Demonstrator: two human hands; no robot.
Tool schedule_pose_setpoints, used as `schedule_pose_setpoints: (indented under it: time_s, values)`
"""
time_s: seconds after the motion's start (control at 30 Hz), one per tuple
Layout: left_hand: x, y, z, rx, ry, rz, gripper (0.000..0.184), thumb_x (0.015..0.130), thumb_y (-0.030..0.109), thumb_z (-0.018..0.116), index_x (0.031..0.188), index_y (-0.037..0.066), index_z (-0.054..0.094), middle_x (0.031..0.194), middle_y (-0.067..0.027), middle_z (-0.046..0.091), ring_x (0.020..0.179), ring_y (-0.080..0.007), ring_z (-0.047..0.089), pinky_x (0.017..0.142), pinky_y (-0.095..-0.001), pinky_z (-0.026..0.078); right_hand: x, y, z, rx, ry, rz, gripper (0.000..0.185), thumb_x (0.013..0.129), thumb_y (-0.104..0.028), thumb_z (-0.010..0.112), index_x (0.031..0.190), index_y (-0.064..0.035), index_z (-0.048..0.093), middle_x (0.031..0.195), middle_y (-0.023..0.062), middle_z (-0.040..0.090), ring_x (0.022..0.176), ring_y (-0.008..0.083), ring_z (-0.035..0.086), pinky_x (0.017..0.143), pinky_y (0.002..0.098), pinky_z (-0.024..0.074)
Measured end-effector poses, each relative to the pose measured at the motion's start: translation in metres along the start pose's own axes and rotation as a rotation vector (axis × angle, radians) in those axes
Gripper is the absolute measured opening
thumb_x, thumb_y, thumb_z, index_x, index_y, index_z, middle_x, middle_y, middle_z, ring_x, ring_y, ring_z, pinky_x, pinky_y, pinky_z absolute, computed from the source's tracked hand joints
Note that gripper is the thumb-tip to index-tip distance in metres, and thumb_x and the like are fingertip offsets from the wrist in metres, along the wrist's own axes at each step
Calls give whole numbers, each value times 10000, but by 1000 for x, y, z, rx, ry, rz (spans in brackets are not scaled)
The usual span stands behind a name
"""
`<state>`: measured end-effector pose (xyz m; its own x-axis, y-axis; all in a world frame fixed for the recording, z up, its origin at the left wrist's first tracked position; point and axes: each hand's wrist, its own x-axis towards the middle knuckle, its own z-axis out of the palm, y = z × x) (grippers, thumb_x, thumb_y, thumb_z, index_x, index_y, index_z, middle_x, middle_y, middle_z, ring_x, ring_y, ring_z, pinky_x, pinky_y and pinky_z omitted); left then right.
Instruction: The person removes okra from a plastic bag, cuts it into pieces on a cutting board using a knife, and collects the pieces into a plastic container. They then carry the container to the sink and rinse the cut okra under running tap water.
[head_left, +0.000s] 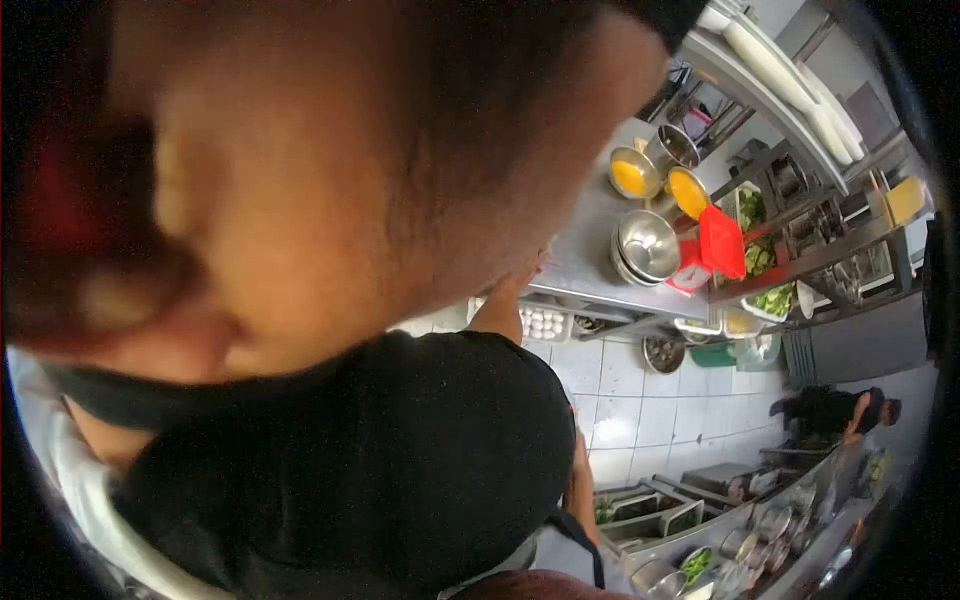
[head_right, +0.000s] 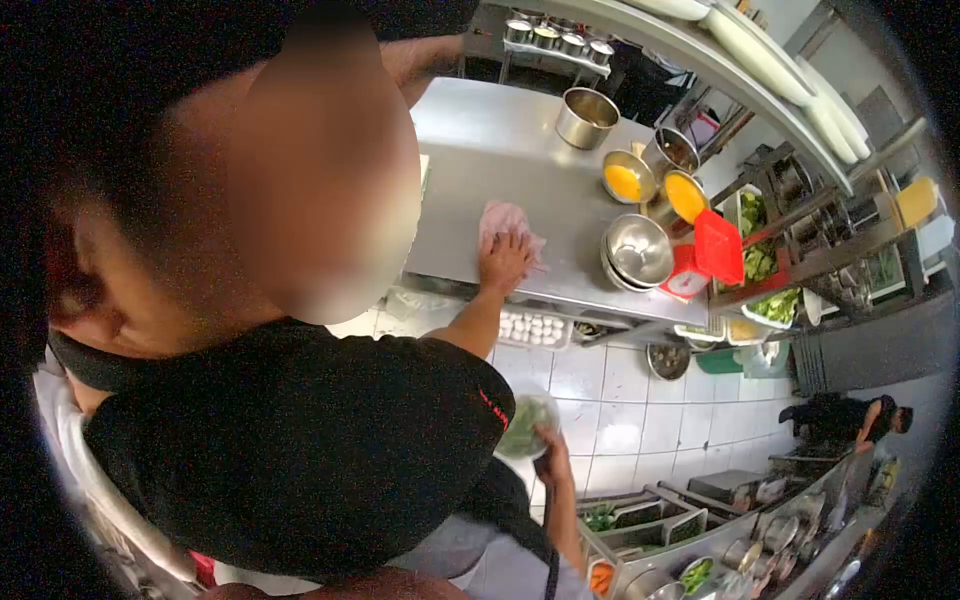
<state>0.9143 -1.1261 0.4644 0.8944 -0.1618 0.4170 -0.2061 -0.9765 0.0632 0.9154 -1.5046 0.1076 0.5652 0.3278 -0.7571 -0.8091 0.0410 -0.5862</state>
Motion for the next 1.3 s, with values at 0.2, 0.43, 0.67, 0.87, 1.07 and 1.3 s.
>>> schedule_pose_setpoints:
  time_s: [0.2, 0.43, 0.67, 0.87, 1.07, 1.3]
  values:
    - [16, 3, 57, -209, 48, 43, 395, 917, 56, 563, 1307, 7, 527, 966, -139, 655, 747, -177, 627, 700, -292, 514, 50, -15, 16, 47, -220, -102, 442, 895, -298, 600, 1219, 4, 603, 1118, 105, 682, 1008, 236, 648, 907, 350, 507]
    - [0, -15, 79, -547, 171, 47, 412, 924, 22, 541, 1335, 32, 511, 939, -92, 643, 626, -129, 582, 574, -258, 488, 48, -7, 11, 99, -257, -106, 480, 868, -240, 630, 1275, 6, 555, 1193, 101, 652, 1087, 231, 617, 984, 371, 461]
    - [-71, -34, -52, -283, 242, -539, 429, 1018, 147, 388, 1410, -18, 337, 1353, -148, 527, 1179, -273, 564, 1046, -433, 423, 51, 12, -9, 148, -238, -24, 547, 881, -258, 602, 1352, -2, 494, 1287, 127, 604, 1163, 280, 584, 1040, 421, 431]
    - [-29, -49, 226, -1828, 583, -546, 486, 1019, 229, 386, 1459, 65, 258, 1414, -142, 460, 1242, -298, 490, 1067, -478, 384, 77, 27, -23, 241, -237, 23, 589, 888, -325, 587, 1386, -31, 471, 1348, 148, 562, 1223, 325, 542, 1043, 503, 414]
    - [-14, -24, 473, -3107, 918, -315, 552, 1020, 312, 384, 1507, 148, 180, 1475, -137, 394, 1306, -324, 415, 1089, -524, 346, 67, 4, -2, 199, -223, 10, 605, 879, -331, 598, 1377, -12, 471, 1350, 153, 560, 1227, 327, 541, 1050, 474, 418]
    - [-18, -33, 512, -3171, 1041, -234, 637, 1022, 408, 382, 1563, 244, 89, 1547, -131, 316, 1380, -353, 329, 1114, -577, 301, 75, -6, -22, 199, -198, -30, 555, 895, -298, 617, 1363, -36, 475, 1249, 131, 598, 1168, 289, 574, 966, 458, 483]
